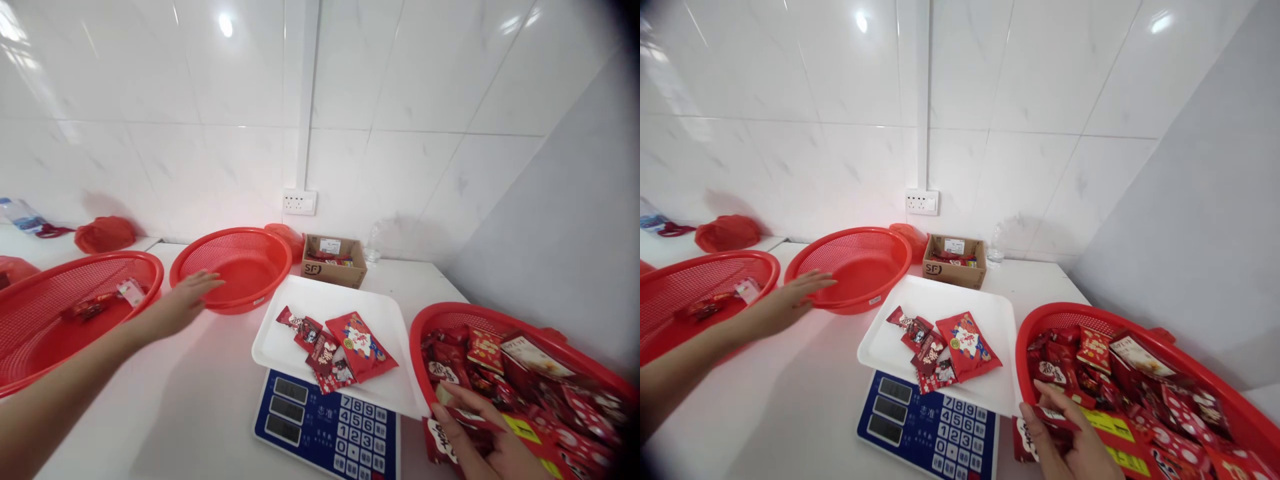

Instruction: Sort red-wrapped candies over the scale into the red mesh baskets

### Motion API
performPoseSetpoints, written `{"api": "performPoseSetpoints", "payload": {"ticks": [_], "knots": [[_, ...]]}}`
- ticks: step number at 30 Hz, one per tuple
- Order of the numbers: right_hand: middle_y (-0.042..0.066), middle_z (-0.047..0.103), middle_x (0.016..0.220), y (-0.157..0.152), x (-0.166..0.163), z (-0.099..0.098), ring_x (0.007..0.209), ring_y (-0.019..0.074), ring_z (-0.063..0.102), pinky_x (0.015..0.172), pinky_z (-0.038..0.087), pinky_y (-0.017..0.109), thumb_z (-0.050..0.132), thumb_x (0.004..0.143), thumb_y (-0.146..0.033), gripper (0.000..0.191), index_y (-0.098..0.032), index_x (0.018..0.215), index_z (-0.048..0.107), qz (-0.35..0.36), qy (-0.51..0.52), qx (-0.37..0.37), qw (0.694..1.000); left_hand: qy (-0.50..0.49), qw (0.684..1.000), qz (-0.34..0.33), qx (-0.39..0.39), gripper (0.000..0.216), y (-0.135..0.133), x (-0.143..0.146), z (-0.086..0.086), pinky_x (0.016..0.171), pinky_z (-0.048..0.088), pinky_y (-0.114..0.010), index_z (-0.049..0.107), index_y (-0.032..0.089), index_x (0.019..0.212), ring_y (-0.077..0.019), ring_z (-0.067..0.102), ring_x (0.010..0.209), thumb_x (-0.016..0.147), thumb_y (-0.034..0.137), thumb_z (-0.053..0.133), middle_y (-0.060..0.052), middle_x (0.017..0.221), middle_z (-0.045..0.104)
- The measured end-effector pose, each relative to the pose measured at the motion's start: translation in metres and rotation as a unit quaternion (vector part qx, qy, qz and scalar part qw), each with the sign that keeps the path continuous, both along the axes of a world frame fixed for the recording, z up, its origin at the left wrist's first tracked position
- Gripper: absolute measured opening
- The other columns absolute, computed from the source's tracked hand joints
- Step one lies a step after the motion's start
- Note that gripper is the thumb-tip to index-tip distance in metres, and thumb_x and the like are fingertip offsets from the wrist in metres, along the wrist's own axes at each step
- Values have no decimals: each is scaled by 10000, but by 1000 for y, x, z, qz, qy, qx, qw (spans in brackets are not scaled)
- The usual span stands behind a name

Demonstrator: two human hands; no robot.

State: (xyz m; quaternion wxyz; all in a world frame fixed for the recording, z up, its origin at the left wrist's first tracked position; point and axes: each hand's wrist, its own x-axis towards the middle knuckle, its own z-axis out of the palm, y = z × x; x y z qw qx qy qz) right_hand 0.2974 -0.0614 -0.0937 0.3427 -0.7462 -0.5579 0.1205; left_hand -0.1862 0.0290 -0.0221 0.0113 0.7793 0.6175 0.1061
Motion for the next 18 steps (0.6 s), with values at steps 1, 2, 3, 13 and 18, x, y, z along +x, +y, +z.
{"api": "performPoseSetpoints", "payload": {"ticks": [1, 2, 3, 13, 18], "knots": [[82, 745, 965, 0, -2, 4, 853, 309, 704, 675, 575, 389, 518, 664, -702, 579, -244, 989, 658, -5, 1, -3, 1000, -36, 998, -41, -11, 477, -3, 24, -1, 1058, 373, -455, 486, 215, 1319, -262, 310, 1366, 852, 209, 389, -42, 1434, 442], [89, 746, 956, 0, -5, 8, 841, 315, 705, 677, 574, 399, 514, 656, -707, 590, -238, 984, 660, -9, 2, -7, 1000, -58, 994, -90, -26, 460, -6, 48, -2, 1068, 366, -443, 472, 219, 1328, -244, 320, 1363, 877, 226, 385, -43, 1426, 453], [94, 747, 947, 0, -7, 11, 825, 319, 706, 682, 572, 409, 511, 648, -710, 599, -234, 980, 662, -12, 5, -12, 1000, -67, 987, -143, -40, 451, -8, 72, -5, 1085, 339, -451, 467, 226, 1331, -232, 328, 1360, 890, 215, 376, -45, 1420, 460], [91, 747, 919, -5, -15, 19, 783, 296, 706, 714, 561, 401, 491, 670, -685, 582, -227, 992, 652, -13, 12, -11, 1000, 23, 982, -187, -15, 439, 16, 153, -32, 859, 497, -368, 500, 185, 1285, -238, 612, 1034, 865, 87, 418, -115, 1138, 651], [87, 751, 903, -4, -15, 18, 759, 285, 710, 651, 567, 371, 490, 691, -677, 569, -224, 991, 661, -4, -7, 9, 1000, 4, 995, -84, 47, 396, 27, 130, -12, 824, 487, -415, 530, 177, 1239, -274, 597, 1001, 870, 115, 399, -121, 1095, 652]]}}
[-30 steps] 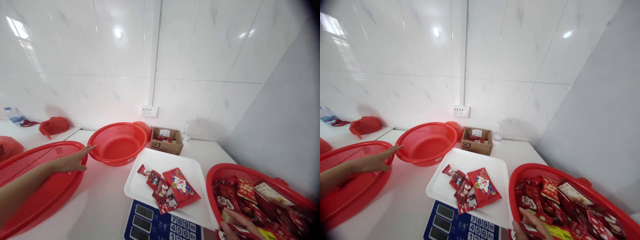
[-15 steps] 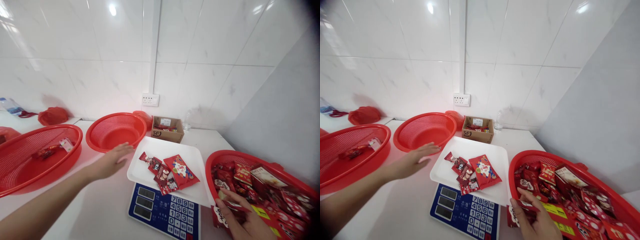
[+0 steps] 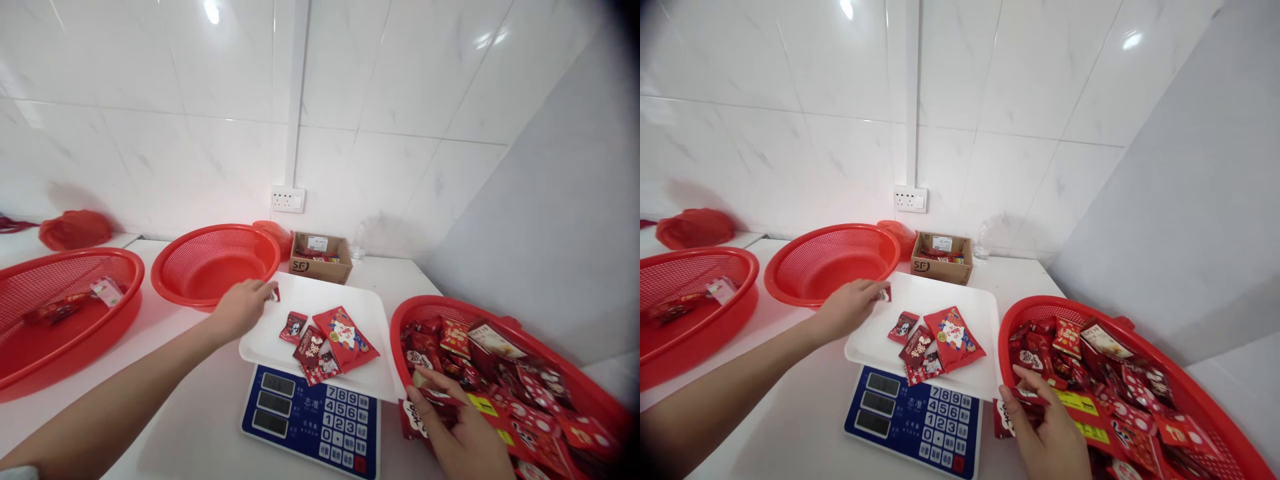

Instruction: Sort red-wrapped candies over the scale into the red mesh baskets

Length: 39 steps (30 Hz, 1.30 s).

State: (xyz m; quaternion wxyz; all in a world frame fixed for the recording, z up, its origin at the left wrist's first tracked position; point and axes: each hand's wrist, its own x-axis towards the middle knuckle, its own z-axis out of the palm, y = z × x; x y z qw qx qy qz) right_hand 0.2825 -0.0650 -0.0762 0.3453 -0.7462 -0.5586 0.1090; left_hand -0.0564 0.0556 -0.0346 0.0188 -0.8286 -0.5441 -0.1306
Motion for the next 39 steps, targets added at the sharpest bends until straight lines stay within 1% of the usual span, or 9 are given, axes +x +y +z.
{"api": "performPoseSetpoints", "payload": {"ticks": [5, 12, 16, 21, 25, 28, 32, 35, 39], "knots": [[75, 751, 891, 1, 4, -1, 727, 259, 714, 607, 563, 323, 517, 744, -632, 523, -217, 1034, 651, 32, -24, -7, 999, -43, 995, 82, 48, 379, 7, -18, 17, 898, 433, -489, 509, 131, 1247, -332, 507, 1127, 912, 234, 366, -176, 1209, 575], [68, 747, 827, 0, 0, 0, 673, 248, 706, 594, 560, 319, 520, 746, -614, 487, -213, 989, 652, 16, -27, 16, 999, -40, 996, -65, -54, 387, -16, 32, -13, 851, 484, -356, 557, 205, 1200, -238, 587, 1011, 870, 405, 531, -85, 1088, 639], [79, 750, 877, 1, 1, 0, 738, 264, 711, 629, 562, 330, 521, 732, -624, 496, -214, 978, 653, 24, -26, 8, 999, -34, 993, -87, -67, 274, -21, 52, -20, 816, 484, -353, 603, 214, 1115, -232, 594, 930, 851, 256, 542, -77, 978, 621], [77, 745, 833, 0, -1, 2, 697, 264, 704, 639, 563, 351, 499, 727, -646, 533, -210, 989, 658, 14, -12, 10, 1000, -63, 996, -50, -47, 373, -12, 37, -13, 751, 500, -269, 607, 223, 1083, -162, 619, 837, 786, 52, 459, -55, 1002, 579], [70, 746, 817, -1, 0, 3, 669, 256, 705, 604, 562, 338, 518, 730, -636, 530, -210, 1014, 657, 28, -14, 2, 1000, -88, 995, 34, 13, 358, 1, 11, 2, 887, 467, -422, 569, 160, 1168, -267, 562, 1041, 859, 103, 398, -145, 1136, 539], [67, 751, 838, -1, 2, 0, 679, 259, 710, 572, 557, 332, 517, 740, -640, 526, -226, 1035, 655, 24, -27, -6, 999, -103, 993, 47, 32, 335, 1, 7, 6, 987, 388, -515, 541, 151, 1210, -331, 439, 1223, 903, 234, 435, -178, 1310, 459], [64, 751, 815, 0, 2, -1, 662, 258, 707, 545, 547, 321, 523, 745, -631, 507, -232, 1023, 664, 28, -36, 6, 999, -101, 992, -70, -29, 398, -25, 36, -5, 1008, 421, -399, 520, 244, 1247, -240, 463, 1246, 874, 384, 539, -91, 1343, 505], [62, 743, 774, 0, -2, 3, 655, 254, 700, 566, 546, 319, 526, 739, -612, 476, -222, 970, 671, 21, -30, 32, 999, -97, 970, -191, -110, 627, -50, 66, -20, 1042, 365, -491, 415, 220, 1350, -306, 350, 1331, 823, 527, 561, -149, 1408, 437], [58, 734, 768, -1, -9, 9, 638, 240, 690, 577, 548, 314, 527, 726, -596, 460, -214, 944, 664, 13, -11, 36, 999, -43, 973, -207, -92, 728, -68, 88, -34, 1033, 322, -566, 331, 204, 1391, -353, 354, 1312, 799, 544, 583, -183, 1421, 402]]}}
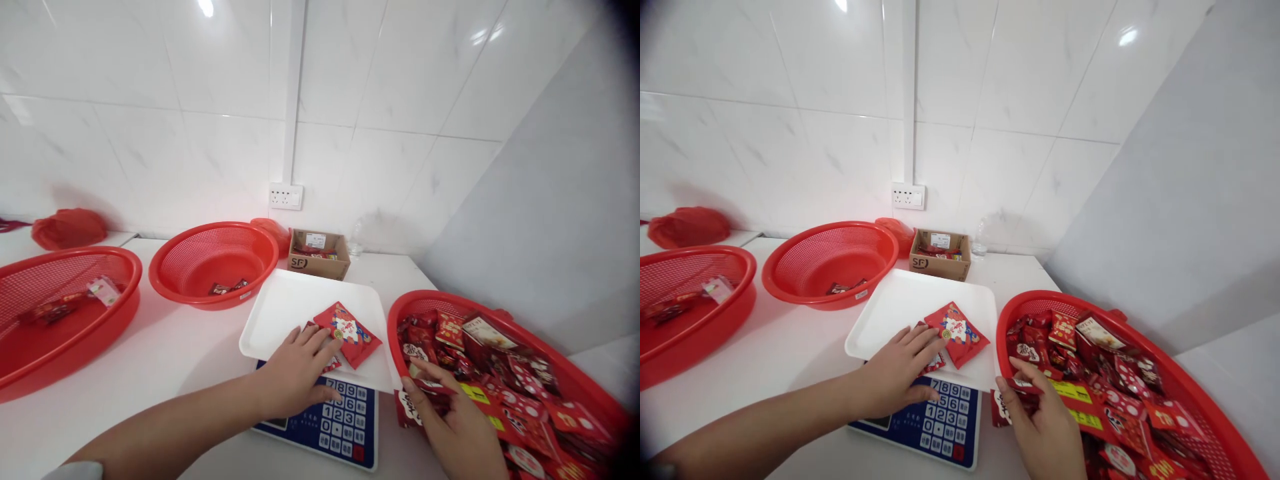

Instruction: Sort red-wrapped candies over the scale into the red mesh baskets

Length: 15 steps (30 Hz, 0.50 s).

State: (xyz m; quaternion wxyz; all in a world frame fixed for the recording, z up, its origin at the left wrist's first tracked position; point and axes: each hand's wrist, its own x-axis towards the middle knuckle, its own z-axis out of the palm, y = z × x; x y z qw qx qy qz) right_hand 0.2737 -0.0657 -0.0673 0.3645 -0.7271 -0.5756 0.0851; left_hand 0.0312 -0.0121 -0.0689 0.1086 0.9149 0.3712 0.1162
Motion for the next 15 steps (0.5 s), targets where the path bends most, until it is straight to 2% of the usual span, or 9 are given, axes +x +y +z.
{"api": "performPoseSetpoints", "payload": {"ticks": [3, 6, 9, 12, 15], "knots": [[55, 730, 757, -1, -2, 3, 602, 229, 678, 563, 544, 311, 516, 730, -597, 451, -220, 926, 664, 4, 10, -3, 1000, 14, 998, -3, 67, 464, -3, 2, -6, 988, 379, -488, 442, 226, 1287, -308, 463, 1203, 862, 360, 568, -134, 1332, 488], [56, 737, 775, -1, -1, 2, 643, 245, 688, 579, 544, 326, 525, 725, -609, 462, -226, 943, 666, 5, 3, -3, 1000, 8, 994, -26, 101, 281, -4, -3, -8, 899, 421, -415, 513, 243, 1185, -256, 529, 1077, 908, 288, 491, -98, 1196, 563], [52, 735, 781, -1, 1, 0, 652, 249, 690, 582, 544, 332, 523, 729, -614, 469, -228, 953, 666, 5, -1, -8, 1000, 12, 994, -34, 101, 276, -6, -11, -6, 819, 435, -374, 500, 233, 1200, -230, 559, 984, 934, 259, 435, -83, 1064, 612], [47, 730, 773, 0, 4, -1, 632, 242, 687, 569, 544, 322, 525, 733, -611, 462, -231, 952, 667, 14, 0, -11, 1000, 38, 995, -29, 85, 355, -5, -22, -2, 777, 457, -362, 459, 206, 1249, -228, 582, 929, 898, 154, 447, -84, 1041, 631], [48, 731, 781, 0, 4, -2, 631, 241, 689, 555, 543, 312, 536, 723, -612, 457, -235, 944, 671, 19, -6, -7, 1000, 29, 997, 12, 68, 446, 3, -34, 3, 737, 481, -317, 429, 193, 1275, -210, 611, 917, 845, 73, 440, -71, 1048, 646]]}}
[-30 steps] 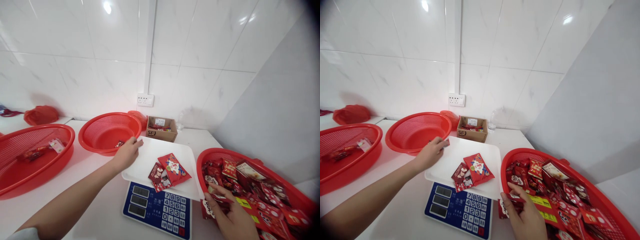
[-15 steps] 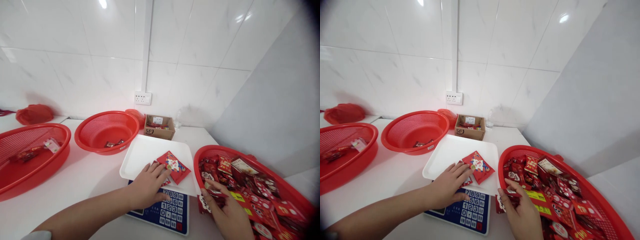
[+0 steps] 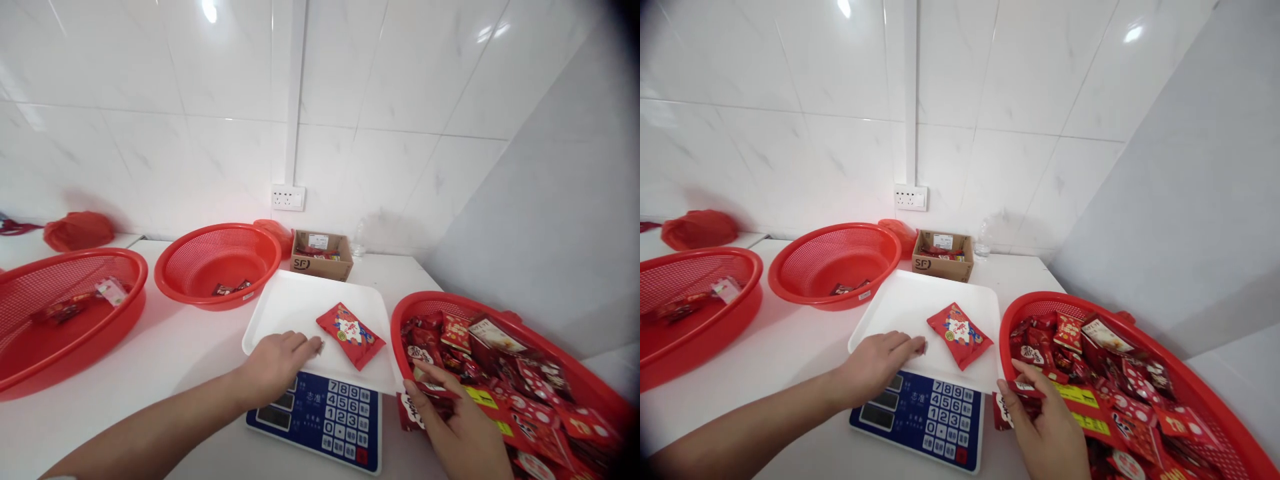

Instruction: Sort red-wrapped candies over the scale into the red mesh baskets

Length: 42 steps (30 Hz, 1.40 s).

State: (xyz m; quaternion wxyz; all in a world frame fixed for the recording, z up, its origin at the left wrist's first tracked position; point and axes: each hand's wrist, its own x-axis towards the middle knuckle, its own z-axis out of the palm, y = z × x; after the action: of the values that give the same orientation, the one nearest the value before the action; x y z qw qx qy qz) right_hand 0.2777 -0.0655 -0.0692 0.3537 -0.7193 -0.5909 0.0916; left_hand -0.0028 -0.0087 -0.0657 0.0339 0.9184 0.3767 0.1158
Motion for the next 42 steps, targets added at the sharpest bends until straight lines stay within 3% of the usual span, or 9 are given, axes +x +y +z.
{"api": "performPoseSetpoints", "payload": {"ticks": [4, 7, 13, 16, 20, 25, 29, 35, 42], "knots": [[64, 739, 807, -1, -2, 1, 660, 253, 691, 596, 551, 332, 524, 717, -627, 486, -227, 947, 677, -15, 5, 7, 1000, -59, 984, 167, 25, 312, 23, -22, 19, 636, 460, -236, 510, 272, 1180, -154, 639, 806, 902, 173, 407, -4, 974, 666], [77, 741, 819, -1, -2, 0, 700, 271, 695, 643, 557, 358, 512, 710, -648, 532, -213, 970, 676, -21, 7, -4, 1000, -87, 955, 277, 62, 302, 47, -45, 40, 564, 427, -252, 515, 256, 1169, -186, 642, 814, 957, 307, 307, -34, 1029, 656], [86, 741, 940, -1, 5, -6, 814, 281, 703, 671, 565, 361, 501, 742, -650, 540, -224, 1030, 665, -5, -9, -34, 999, -91, 926, 361, 59, 430, 82, -87, 55, 588, 473, -297, 424, 198, 1289, -255, 636, 921, 963, 392, 222, -137, 1208, 570], [90, 739, 956, 0, 8, -11, 806, 284, 705, 662, 566, 371, 497, 744, -659, 560, -225, 1059, 657, -4, -12, -43, 999, -75, 949, 304, 27, 517, 82, -81, 49, 764, 511, -356, 322, 144, 1377, -284, 564, 1119, 936, 414, 340, -182, 1343, 470], [93, 734, 983, 0, 7, -12, 820, 286, 705, 657, 567, 374, 488, 738, -667, 585, -222, 1082, 647, -8, -10, -55, 998, -33, 986, 161, -15, 553, 68, -40, 38, 1077, 321, -401, 347, 184, 1386, -254, 306, 1364, 891, 392, 481, -111, 1474, 359], [99, 741, 923, 0, 1, -5, 782, 283, 704, 680, 565, 380, 486, 730, -650, 554, -211, 1013, 669, -3, -10, -30, 999, 57, 993, -79, -64, 636, 52, 21, 31, 1123, 216, -464, 295, 170, 1425, -287, 175, 1409, 820, 110, 481, -119, 1517, 275], [94, 738, 940, 0, 0, -5, 803, 276, 703, 698, 565, 371, 492, 730, -646, 546, -212, 1014, 664, -6, -1, -31, 999, 79, 978, -182, -66, 613, 53, 52, 28, 1110, 215, -496, 354, 190, 1406, -328, 217, 1391, 810, 130, 483, -111, 1490, 336], [96, 712, 1049, 0, 3, -11, 938, 275, 679, 762, 557, 369, 480, 758, -644, 551, -215, 1062, 644, 10, -6, -41, 999, 71, 979, -192, -9, 525, 61, 68, 17, 1040, 349, -426, 419, 197, 1366, -314, 425, 1270, 880, 376, 503, -119, 1409, 452], [96, 721, 1037, 2, 8, -14, 935, 272, 684, 767, 558, 345, 512, 768, -606, 500, -213, 1043, 657, 29, -8, -15, 999, 71, 991, -107, 36, 444, 64, 50, 18, 871, 488, -349, 465, 153, 1305, -255, 576, 1117, 867, 90, 434, -146, 1268, 586]]}}
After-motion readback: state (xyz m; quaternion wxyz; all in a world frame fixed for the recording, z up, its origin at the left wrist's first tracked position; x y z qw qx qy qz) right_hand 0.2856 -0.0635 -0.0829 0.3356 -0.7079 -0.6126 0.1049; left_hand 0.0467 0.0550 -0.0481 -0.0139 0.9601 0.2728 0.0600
